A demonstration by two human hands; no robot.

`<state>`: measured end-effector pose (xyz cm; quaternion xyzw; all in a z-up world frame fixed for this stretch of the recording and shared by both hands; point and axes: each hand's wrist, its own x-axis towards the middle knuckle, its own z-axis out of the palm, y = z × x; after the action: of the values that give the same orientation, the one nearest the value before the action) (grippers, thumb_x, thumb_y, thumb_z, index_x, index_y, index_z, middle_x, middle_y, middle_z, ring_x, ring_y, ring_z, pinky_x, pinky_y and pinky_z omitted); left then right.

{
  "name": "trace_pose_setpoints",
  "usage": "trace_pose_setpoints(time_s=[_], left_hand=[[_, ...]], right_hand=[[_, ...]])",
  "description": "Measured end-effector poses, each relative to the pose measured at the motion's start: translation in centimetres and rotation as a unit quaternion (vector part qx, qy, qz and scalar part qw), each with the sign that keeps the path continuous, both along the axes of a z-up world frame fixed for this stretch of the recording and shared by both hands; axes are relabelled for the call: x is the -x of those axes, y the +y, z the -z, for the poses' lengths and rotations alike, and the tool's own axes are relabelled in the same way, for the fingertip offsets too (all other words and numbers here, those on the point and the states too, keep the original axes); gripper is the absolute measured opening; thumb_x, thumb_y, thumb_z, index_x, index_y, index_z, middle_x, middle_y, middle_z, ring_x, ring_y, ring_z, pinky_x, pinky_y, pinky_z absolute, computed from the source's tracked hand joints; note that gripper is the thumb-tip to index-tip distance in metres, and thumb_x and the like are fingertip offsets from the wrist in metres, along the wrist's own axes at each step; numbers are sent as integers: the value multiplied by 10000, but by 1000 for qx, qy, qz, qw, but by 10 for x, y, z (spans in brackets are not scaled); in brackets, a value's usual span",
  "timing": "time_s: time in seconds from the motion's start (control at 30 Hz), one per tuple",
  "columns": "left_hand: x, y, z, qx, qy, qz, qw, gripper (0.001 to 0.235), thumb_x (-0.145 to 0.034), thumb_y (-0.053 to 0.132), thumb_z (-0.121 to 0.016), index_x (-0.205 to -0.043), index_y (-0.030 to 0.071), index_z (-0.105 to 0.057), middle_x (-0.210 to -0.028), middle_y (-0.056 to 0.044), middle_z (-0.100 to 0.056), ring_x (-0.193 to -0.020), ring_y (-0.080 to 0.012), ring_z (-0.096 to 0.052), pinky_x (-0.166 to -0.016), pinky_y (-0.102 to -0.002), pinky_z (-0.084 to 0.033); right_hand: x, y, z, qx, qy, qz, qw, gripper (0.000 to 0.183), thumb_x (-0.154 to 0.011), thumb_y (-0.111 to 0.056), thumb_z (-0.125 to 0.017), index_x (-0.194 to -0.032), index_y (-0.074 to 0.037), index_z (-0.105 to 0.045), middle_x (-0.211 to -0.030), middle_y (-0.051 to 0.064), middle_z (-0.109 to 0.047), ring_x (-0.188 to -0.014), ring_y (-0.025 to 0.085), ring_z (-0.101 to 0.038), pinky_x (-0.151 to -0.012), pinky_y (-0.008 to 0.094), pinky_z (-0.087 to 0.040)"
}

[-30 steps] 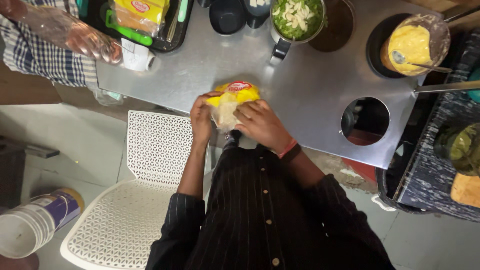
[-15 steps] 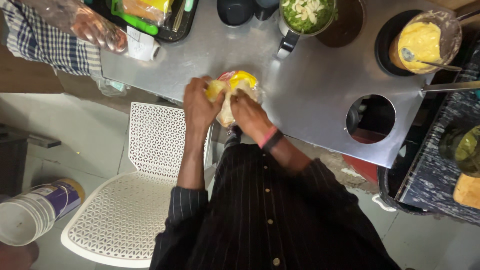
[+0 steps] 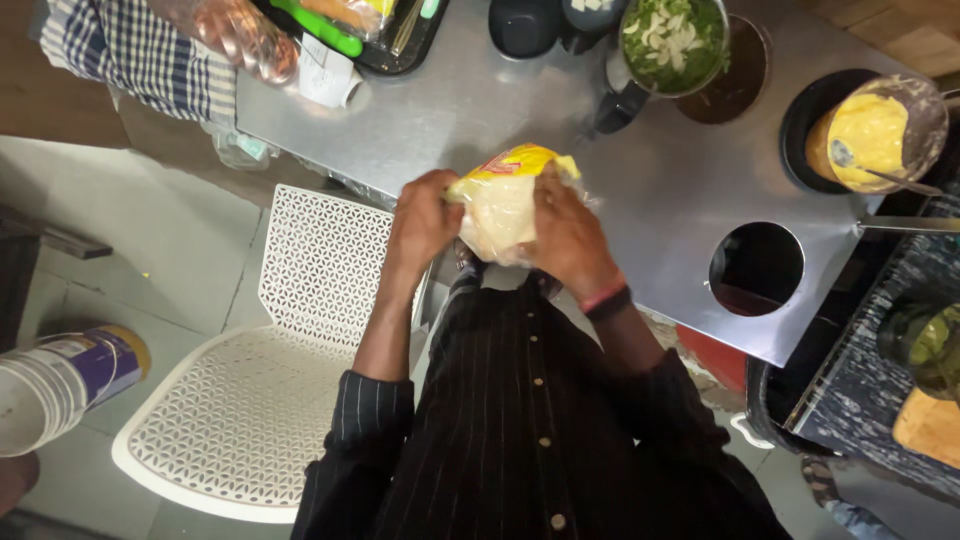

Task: The person takes slices of bread from a package and places them on a metal counter. They then squeeze a white condiment onto the bread and spread it with a knife. Finally, they scoop a green paste from a bowl and spread it onto the bread slices.

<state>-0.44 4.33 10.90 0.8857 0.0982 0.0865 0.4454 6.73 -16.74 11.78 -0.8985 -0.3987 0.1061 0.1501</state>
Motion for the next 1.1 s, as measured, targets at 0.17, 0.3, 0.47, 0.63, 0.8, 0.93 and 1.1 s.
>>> trace_pose_setpoints(time_s=[0.17, 0.3, 0.47, 0.63, 0.8, 0.93, 1.1], left_hand=[[24, -3, -14, 6, -26, -89, 996, 206, -796, 32, -771, -983, -21, -701, -946, -152, -690, -663, -256, -720, -602, -334, -588], [23, -13, -31, -46, -38, -75, 995, 101, -901, 49, -772, -960, -10, -715, -912, -148, -665, -628, -265, -683, -578, -366, -551], [19, -20, -42, -13, -37, -46, 998, 99, -967, 58, -697, -989, -38, -690, -983, -163, -676, -641, -260, -674, -583, -373, -551], [26, -17, -38, 12, -66, -54, 996, 112, -1001, 69, -665, -1025, -36, -696, -1013, -156, -684, -731, -243, -691, -620, -333, -572], [35, -21, -29, 52, -71, -50, 995, 121, -989, 74, -673, -985, -47, -684, -952, -142, -679, -696, -230, -661, -627, -329, -538], [34, -31, -22, 73, -82, -72, 991, 110, -1004, 60, -655, -962, -34, -694, -903, -130, -663, -711, -212, -650, -644, -331, -515], [36, -30, -24, 68, -78, -132, 986, 112, -994, 51, -661, -935, -38, -696, -823, -115, -648, -665, -201, -623, -631, -335, -493]], right_hand=[[26, -24, -39, -7, 4, 37, 999, 1126, -527, -445, -896, -1362, 175, -465, -1500, 316, -447, -1264, 492, -471, -1001, 468, -447], [28, -41, -30, -79, 63, -45, 994, 511, -871, -108, -706, -1322, 74, -551, -1401, 224, -550, -1324, 374, -562, -1081, 408, -496], [-12, 23, 50, -13, 43, -160, 986, 331, -937, -78, -536, -1214, 82, -620, -1255, 265, -620, -1149, 357, -622, -944, 398, -526], [-30, 55, 131, -21, -126, -108, 986, 323, -913, -117, -553, -1148, 56, -690, -1173, 196, -679, -1077, 321, -638, -924, 441, -503], [-19, 44, 121, 53, -110, -112, 986, 297, -938, -117, -566, -1153, 41, -694, -1140, 178, -688, -1086, 320, -653, -977, 454, -497], [-23, 45, 97, 47, 3, -113, 992, 481, -818, -211, -686, -1237, 17, -624, -1191, 197, -669, -1074, 366, -638, -894, 507, -478], [-30, 39, 103, 101, 135, -76, 983, 582, -859, -222, -699, -1390, -38, -549, -1214, 238, -671, -1122, 405, -623, -942, 524, -471]])
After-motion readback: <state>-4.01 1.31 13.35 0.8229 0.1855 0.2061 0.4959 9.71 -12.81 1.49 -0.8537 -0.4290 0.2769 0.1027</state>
